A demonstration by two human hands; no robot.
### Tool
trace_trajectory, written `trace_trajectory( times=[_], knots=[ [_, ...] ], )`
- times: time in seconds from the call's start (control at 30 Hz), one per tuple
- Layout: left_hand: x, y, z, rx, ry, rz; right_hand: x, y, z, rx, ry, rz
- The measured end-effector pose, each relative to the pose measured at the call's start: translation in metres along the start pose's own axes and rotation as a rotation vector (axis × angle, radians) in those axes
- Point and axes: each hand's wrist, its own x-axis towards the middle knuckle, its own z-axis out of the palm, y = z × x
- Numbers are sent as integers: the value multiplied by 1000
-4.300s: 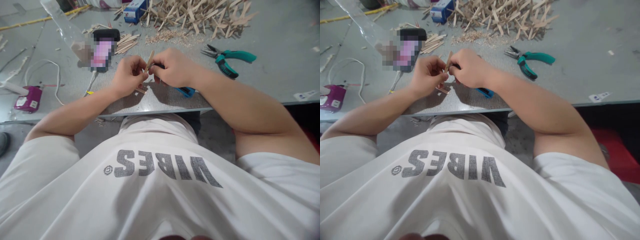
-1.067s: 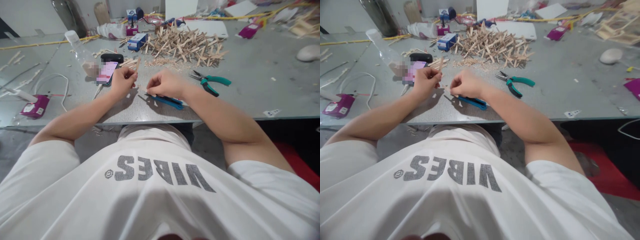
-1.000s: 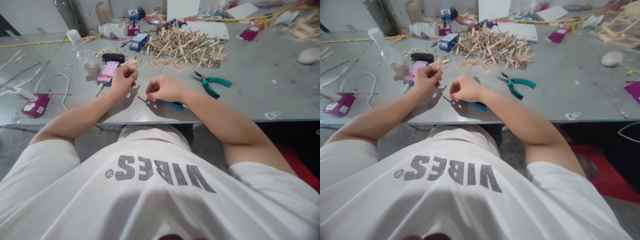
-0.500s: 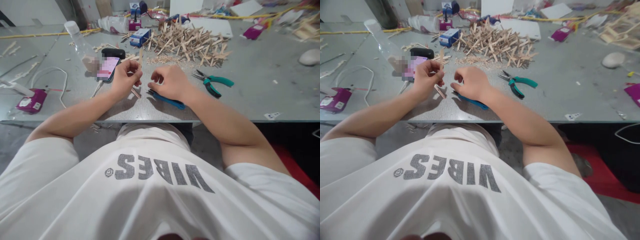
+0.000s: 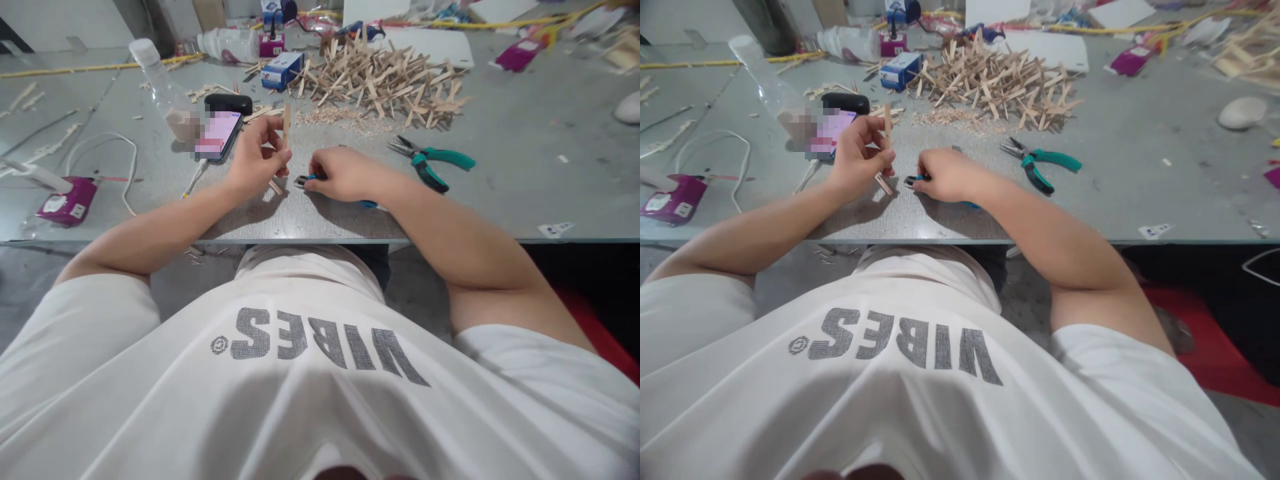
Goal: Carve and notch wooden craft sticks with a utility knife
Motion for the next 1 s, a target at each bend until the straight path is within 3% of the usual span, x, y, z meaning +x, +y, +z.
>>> trace_trajectory(
  times=[0.23,0.43,0.67,1.0],
  knots=[
    [-7,21,2,-34,-71,-112,-2,9,-4,280,191,-50],
    [-14,27,2,67,-199,-186,-7,-5,-5,195,182,-153],
    [-16,25,1,-13,-242,-158,-12,-15,-8,298,182,-134],
    [-17,30,-3,99,-285,-184,-19,-21,-13,274,138,-148]
  ],
)
